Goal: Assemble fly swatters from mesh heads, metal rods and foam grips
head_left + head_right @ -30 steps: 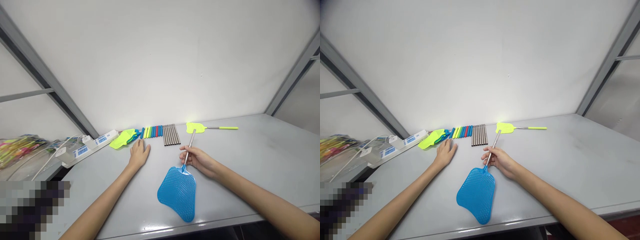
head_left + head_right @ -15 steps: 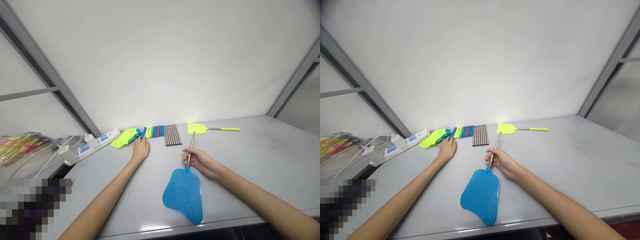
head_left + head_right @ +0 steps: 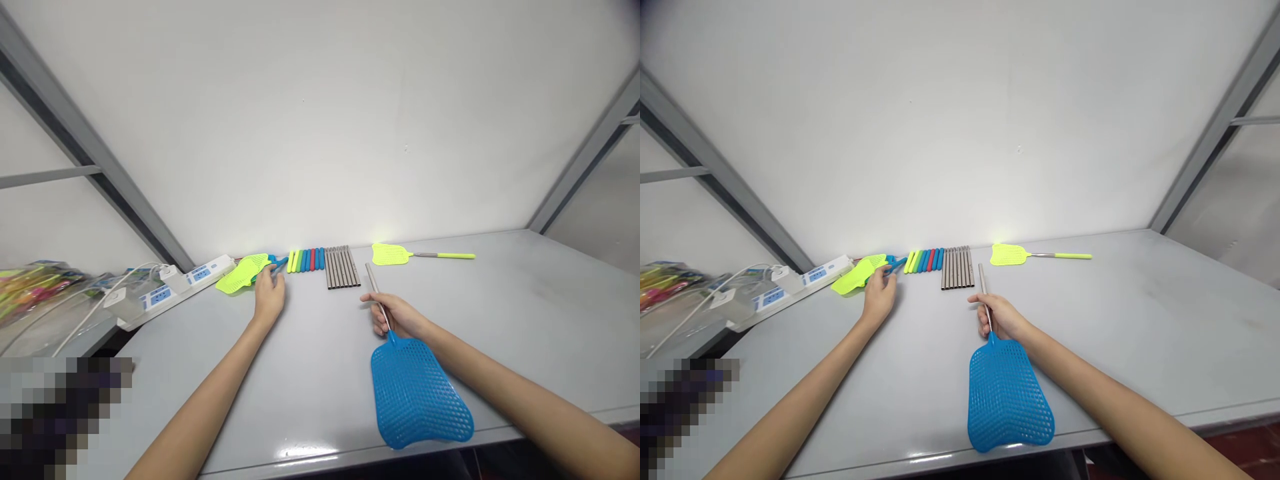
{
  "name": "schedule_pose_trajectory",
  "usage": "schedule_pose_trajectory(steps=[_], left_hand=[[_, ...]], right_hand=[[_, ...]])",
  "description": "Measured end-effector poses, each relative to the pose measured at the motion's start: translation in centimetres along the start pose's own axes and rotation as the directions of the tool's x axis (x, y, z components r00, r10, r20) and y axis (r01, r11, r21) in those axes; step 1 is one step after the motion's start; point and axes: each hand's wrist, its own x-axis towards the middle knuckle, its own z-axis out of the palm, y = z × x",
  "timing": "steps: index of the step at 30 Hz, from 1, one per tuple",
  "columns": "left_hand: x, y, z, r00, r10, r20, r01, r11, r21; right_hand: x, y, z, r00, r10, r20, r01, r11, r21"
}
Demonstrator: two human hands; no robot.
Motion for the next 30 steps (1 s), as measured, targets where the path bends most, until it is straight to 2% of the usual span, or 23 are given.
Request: schedule_pose_trajectory(steps=[4,10,15,20,26,30], left_hand=[[0.0,-0.1,-0.3,0.996,-0.048,-0.073,0.042,0.996,-0.078],[-0.2,0.6,-0.9,0.973,-0.071,-0.218,0.045,0.992,-0.121],[-0.4,0.9,-0.9,0.956,-0.068,-0.285,0.011,0.98,-0.197],[-0.7,1.4,-0.7,0.953,-0.039,-0.302,-0.036,0.97,-0.241],[-1.2,2.6,-0.9,0.974,0.006,-0.228,-0.082,0.942,-0.325],[-1.7,3.3,-0.9,0.989,0.054,-0.136,-0.101,0.924,-0.37]], right_hand=[[-0.1,-0.2,0.0,1.0,0.018,-0.025,-0.017,0.999,0.03],[-0.3,-0.3,0.1,0.999,0.041,-0.027,-0.041,0.999,0.034],[-0.4,0.1,0.5,0.995,-0.06,-0.082,0.053,0.995,-0.083],[-0.9,-0.3,0.5,0.978,-0.19,-0.092,0.176,0.975,-0.137],[-1.4,-0.9,0.9,0.991,-0.135,0.011,0.135,0.978,-0.16],[-1.3,-1.2,0.7,0.985,-0.171,0.023,0.173,0.981,-0.092]])
